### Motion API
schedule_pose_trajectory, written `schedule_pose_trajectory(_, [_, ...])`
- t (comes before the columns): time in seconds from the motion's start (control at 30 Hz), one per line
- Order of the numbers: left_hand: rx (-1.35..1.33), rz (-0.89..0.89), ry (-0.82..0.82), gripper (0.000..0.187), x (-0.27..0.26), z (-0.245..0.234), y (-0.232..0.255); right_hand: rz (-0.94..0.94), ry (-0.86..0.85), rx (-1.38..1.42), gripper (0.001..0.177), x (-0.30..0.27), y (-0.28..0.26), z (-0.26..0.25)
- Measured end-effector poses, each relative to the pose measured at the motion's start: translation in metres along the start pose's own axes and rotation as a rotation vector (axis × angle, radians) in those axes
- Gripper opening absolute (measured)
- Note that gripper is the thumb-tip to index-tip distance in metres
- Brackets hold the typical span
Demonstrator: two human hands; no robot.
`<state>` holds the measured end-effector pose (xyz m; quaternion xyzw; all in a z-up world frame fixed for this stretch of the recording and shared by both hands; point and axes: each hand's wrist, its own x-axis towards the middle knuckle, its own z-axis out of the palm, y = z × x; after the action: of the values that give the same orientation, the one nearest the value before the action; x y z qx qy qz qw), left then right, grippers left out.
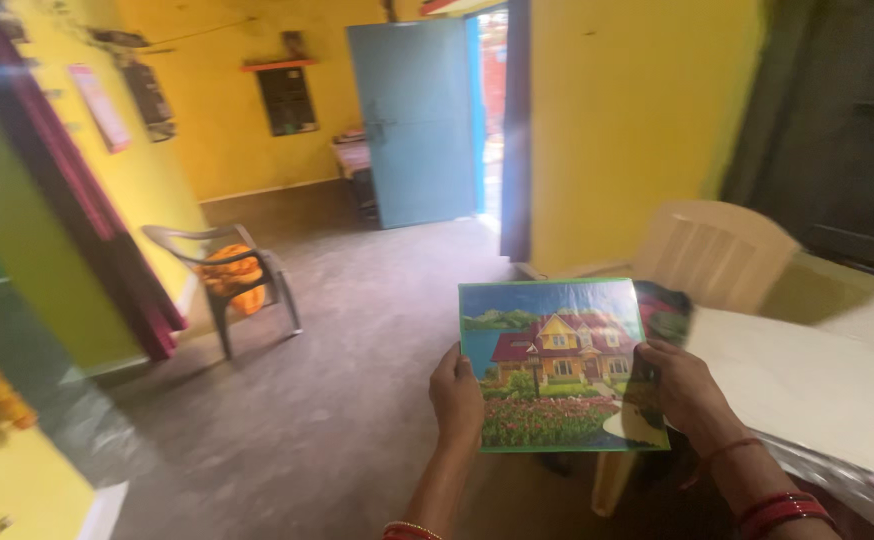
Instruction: The person carries three plastic-wrapped wall pictures into a green-walled room and hangs each one on a nail. They first hang a house picture, then a waterfall picture, and finally a coastal scene, smoothing each into place.
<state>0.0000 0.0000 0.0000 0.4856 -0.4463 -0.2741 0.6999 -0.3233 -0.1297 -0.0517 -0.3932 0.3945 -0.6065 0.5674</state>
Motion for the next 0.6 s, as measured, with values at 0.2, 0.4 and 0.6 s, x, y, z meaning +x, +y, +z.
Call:
schedule_pose_trajectory(0.2, [0.058, 0.029, 0.136, 0.039, 0.040, -0.043, -0.012, -0.042, -0.176, -0.162, 0.021, 0.043, 0.015, 0.082])
schedule_pose_trajectory(0.4, [0.330, 0.062, 0.238, 0.051, 0.090, -0.084, -0.049, 0.113, -0.289, -0.061, 0.016, 0.071, 0.023, 0.170])
schedule_pose_trajectory(0.6, [0.335, -0.006, 0.316, 0.064, 0.121, -0.136, -0.095, 0.113, -0.523, -0.057, 0.021, 0.105, 0.066, 0.248])
